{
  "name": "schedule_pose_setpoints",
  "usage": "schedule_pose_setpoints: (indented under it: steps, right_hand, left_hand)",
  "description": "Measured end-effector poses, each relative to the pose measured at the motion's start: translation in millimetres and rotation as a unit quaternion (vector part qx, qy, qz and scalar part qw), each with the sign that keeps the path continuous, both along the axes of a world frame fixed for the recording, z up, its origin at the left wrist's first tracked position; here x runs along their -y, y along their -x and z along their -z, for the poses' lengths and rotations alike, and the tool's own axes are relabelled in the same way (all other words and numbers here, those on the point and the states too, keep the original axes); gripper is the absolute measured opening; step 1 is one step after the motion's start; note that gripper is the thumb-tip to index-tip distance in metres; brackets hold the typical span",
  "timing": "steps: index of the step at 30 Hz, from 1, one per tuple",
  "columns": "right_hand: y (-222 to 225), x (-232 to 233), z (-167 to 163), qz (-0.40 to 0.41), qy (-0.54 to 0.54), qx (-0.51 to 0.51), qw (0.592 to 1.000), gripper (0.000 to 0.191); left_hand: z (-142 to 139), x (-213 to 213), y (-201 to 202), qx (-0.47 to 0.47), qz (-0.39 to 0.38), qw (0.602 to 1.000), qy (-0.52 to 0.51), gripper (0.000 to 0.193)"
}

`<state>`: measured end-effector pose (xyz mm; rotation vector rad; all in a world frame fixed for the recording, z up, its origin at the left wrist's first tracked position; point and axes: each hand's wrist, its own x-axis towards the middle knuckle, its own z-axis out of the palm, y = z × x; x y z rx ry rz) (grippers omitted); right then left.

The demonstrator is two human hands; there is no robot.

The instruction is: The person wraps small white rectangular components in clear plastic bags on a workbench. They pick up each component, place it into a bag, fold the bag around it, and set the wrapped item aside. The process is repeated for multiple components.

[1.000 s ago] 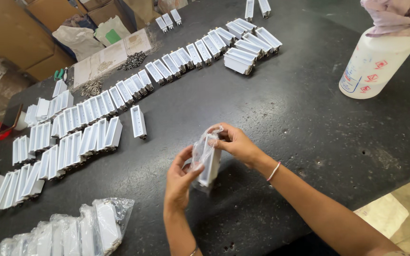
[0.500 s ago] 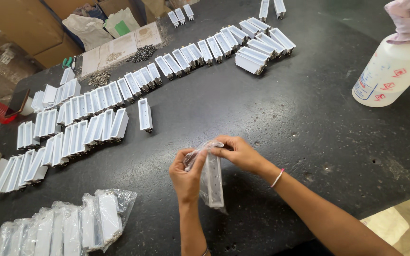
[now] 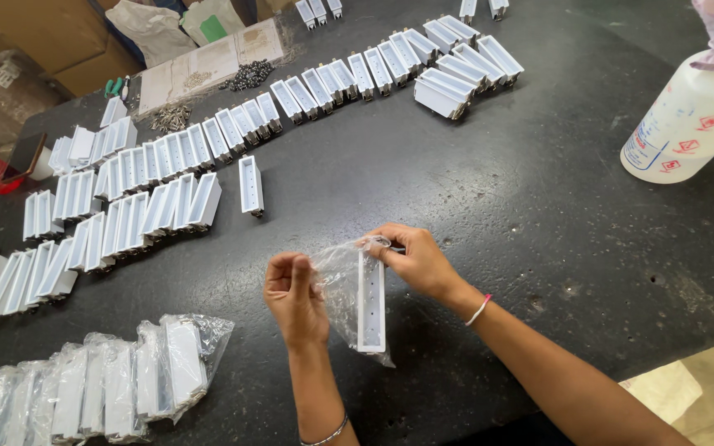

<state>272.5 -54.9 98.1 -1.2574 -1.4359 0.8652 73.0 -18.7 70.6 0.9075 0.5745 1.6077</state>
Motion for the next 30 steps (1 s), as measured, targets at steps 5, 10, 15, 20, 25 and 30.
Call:
schedule_pose_setpoints:
  steps: [5, 10, 15, 20, 25, 30]
  right_hand:
    - [-10, -2, 0, 0.034, 0.008, -0.041, 0.999, 0.024]
    - [-13, -1, -2, 0.063, -0.002, -0.033, 0.997, 0.024]
    - [-11, 3, -4, 0.076, -0.013, -0.006, 0.997, 0.023]
    - [-5, 4, 0, 0.08, -0.04, 0.008, 0.996, 0.022]
    - [0, 4, 8, 0.065, -0.049, 0.069, 0.994, 0.021]
    - [0, 4, 13, 0.014, -0.074, 0.026, 0.997, 0.019]
  left_hand:
    - [-2, 0, 0, -0.073, 0.097, 0.989, 0.08, 0.05]
    - [-6, 4, -7, -0.15, 0.25, 0.942, 0.167, 0.074]
    - [-8, 8, -5, -0.167, 0.275, 0.932, 0.168, 0.083]
    - [-11, 9, -12, -0.202, 0.28, 0.925, 0.155, 0.076]
    - [-12, 12, -26, -0.266, 0.23, 0.918, 0.186, 0.054]
    - [-11, 11, -25, -0.277, 0.214, 0.923, 0.162, 0.042]
